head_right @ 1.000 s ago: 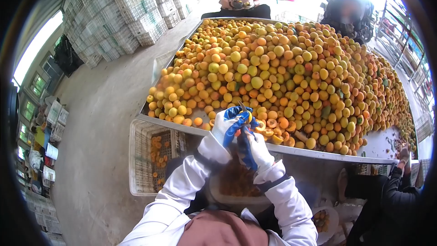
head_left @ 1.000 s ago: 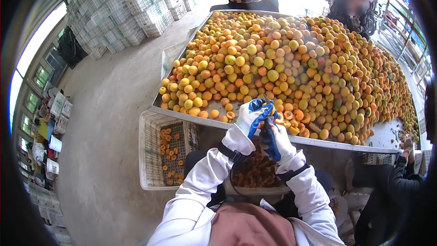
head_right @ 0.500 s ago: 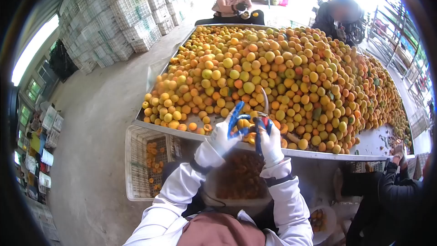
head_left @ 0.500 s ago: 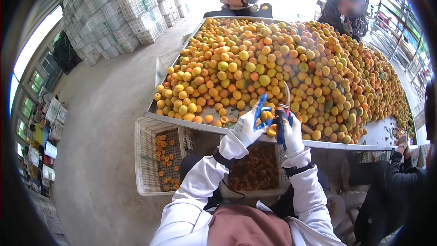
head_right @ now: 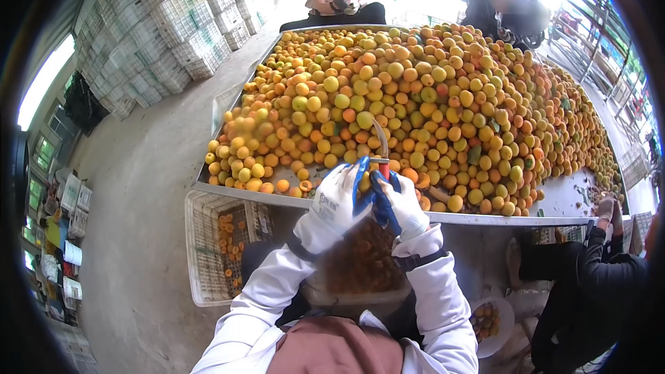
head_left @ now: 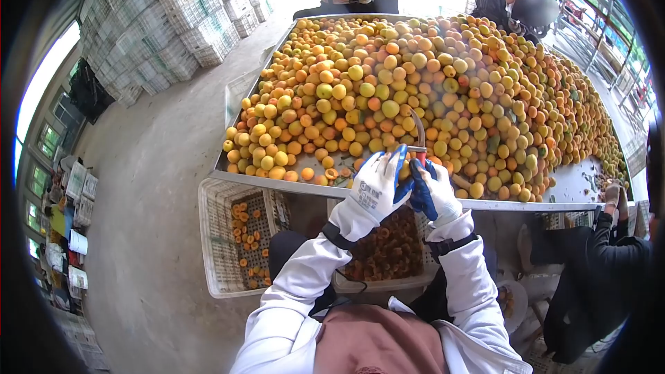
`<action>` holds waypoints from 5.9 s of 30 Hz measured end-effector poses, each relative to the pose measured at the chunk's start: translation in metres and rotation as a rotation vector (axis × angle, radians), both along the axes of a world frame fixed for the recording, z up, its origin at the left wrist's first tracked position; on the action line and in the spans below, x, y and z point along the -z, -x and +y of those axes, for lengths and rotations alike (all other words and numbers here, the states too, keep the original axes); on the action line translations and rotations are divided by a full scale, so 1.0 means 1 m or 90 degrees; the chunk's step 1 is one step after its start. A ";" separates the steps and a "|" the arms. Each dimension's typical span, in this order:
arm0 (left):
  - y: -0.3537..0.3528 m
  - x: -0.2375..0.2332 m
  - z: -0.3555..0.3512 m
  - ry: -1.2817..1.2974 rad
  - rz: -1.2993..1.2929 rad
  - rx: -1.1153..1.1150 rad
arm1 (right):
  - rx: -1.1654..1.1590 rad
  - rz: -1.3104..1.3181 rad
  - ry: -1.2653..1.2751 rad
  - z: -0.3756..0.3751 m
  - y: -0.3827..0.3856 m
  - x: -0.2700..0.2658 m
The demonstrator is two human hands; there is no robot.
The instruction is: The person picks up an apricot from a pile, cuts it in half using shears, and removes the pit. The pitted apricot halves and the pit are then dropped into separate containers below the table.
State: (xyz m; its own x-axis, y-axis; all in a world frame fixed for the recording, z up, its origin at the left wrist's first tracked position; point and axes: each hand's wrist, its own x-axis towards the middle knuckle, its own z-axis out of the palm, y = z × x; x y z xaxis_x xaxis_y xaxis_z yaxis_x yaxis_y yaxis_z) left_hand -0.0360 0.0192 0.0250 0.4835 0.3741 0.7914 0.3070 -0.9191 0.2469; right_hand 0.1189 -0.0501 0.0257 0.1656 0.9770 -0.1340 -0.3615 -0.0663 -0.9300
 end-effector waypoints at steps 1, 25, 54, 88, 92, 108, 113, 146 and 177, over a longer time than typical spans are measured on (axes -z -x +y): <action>0.002 -0.002 -0.003 0.001 0.002 0.001 | 0.011 -0.004 0.014 0.001 0.000 0.000; 0.028 0.029 0.073 0.231 0.512 -0.283 | 0.234 -0.736 -0.080 0.028 -0.007 0.020; 0.136 0.056 0.160 0.370 0.385 -0.258 | 0.254 -0.674 -0.187 0.013 0.000 0.012; 0.044 -0.018 0.063 0.832 -0.333 0.482 | -0.001 -0.443 -0.165 -0.016 0.022 -0.009; 0.025 -0.025 0.051 0.862 -0.363 0.533 | 0.041 -0.476 -0.170 -0.016 0.022 0.000; 0.008 -0.022 0.031 0.757 -0.329 0.382 | 0.132 -0.634 -0.191 -0.009 0.023 0.023; 0.002 -0.019 0.021 0.853 -0.421 0.471 | 0.149 -0.594 -0.165 -0.006 0.033 0.028; -0.022 0.031 0.038 0.792 -0.316 0.360 | 0.217 -0.505 -0.123 -0.001 0.036 0.034; -0.027 0.028 0.021 0.866 -0.379 0.245 | 0.101 -0.272 -0.099 0.006 0.040 0.053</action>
State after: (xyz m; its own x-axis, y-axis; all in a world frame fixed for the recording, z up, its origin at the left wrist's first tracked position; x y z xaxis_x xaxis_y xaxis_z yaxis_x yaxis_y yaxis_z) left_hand -0.0090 0.0400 -0.0034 0.4645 0.8826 0.0725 -0.3340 0.0988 0.9374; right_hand 0.0791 -0.0440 -0.0270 0.3231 0.9381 0.1252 0.0614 0.1112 -0.9919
